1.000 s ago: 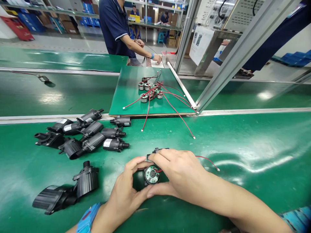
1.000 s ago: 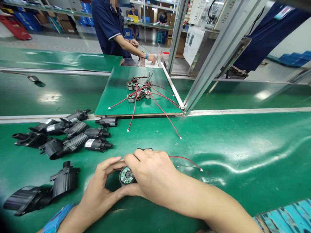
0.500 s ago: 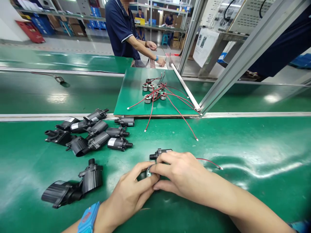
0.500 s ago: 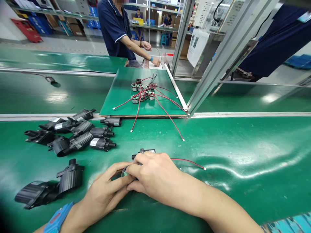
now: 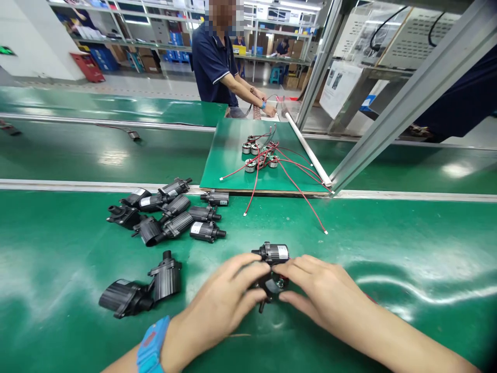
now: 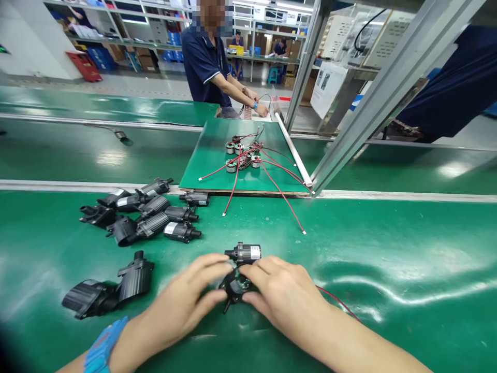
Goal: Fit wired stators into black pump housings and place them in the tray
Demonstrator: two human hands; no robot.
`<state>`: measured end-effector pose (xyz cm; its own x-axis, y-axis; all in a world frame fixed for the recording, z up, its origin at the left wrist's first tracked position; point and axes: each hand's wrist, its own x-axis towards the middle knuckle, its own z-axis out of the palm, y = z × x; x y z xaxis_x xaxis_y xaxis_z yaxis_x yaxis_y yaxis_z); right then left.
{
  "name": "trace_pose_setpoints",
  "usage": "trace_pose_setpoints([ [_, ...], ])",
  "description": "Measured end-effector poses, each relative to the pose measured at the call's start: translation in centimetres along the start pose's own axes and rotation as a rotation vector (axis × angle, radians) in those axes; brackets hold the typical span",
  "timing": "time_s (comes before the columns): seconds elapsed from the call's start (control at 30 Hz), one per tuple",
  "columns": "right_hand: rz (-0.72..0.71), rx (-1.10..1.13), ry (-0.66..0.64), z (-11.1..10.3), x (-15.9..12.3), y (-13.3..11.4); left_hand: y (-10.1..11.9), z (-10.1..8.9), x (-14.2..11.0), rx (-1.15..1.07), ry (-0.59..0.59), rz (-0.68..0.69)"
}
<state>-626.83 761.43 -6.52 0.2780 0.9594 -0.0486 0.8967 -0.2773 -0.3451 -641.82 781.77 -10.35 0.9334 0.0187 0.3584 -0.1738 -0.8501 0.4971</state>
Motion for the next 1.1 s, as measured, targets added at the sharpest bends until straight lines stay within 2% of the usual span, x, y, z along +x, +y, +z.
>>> trace_pose_setpoints([
  [0.07,0.125,0.011,-0.049,0.6,-1.1,1.3,-1.6,-1.8,0.2,0.206,0.180,-0.083],
  [0.13,0.238,0.035,-0.101,1.3,-1.9,2.3,-3.5,-3.9,0.3,0.464,0.257,-0.201],
  [0.2,0.285,0.053,-0.104,2.0,-2.2,2.9,-5.2,-5.4,0.3,0.686,0.217,-0.317],
  [0.27,0.272,0.029,-0.071,2.5,-1.8,3.1,-6.2,-6.0,0.2,0.814,0.129,-0.382],
  [0.37,0.206,-0.058,-0.041,2.9,-0.6,3.0,-6.9,-5.5,-0.1,0.852,0.006,-0.354],
  [0.53,0.182,-0.079,0.007,3.2,1.6,3.0,-6.9,-4.5,-0.2,0.745,-0.081,-0.325],
  [0.67,0.202,-0.108,0.065,2.8,2.5,3.5,-6.9,-4.6,-0.1,0.534,-0.135,-0.345],
  [0.73,0.210,-0.126,0.120,1.8,3.0,4.2,-6.8,-4.9,-0.2,0.397,-0.111,-0.379],
  [0.83,0.218,-0.124,0.276,-0.7,4.6,5.8,-6.0,-5.3,-0.2,0.175,0.047,-0.429],
  [0.9,0.203,-0.126,0.387,-2.6,6.6,7.0,-4.9,-5.2,-0.2,0.035,0.163,-0.435],
  [0.97,0.178,-0.159,0.475,-4.2,9.5,8.1,-3.6,-4.7,-0.1,-0.075,0.209,-0.406],
  [1.1,0.086,-0.324,0.565,-5.7,15.9,8.8,-1.6,-2.4,-0.2,-0.198,0.116,-0.291],
])
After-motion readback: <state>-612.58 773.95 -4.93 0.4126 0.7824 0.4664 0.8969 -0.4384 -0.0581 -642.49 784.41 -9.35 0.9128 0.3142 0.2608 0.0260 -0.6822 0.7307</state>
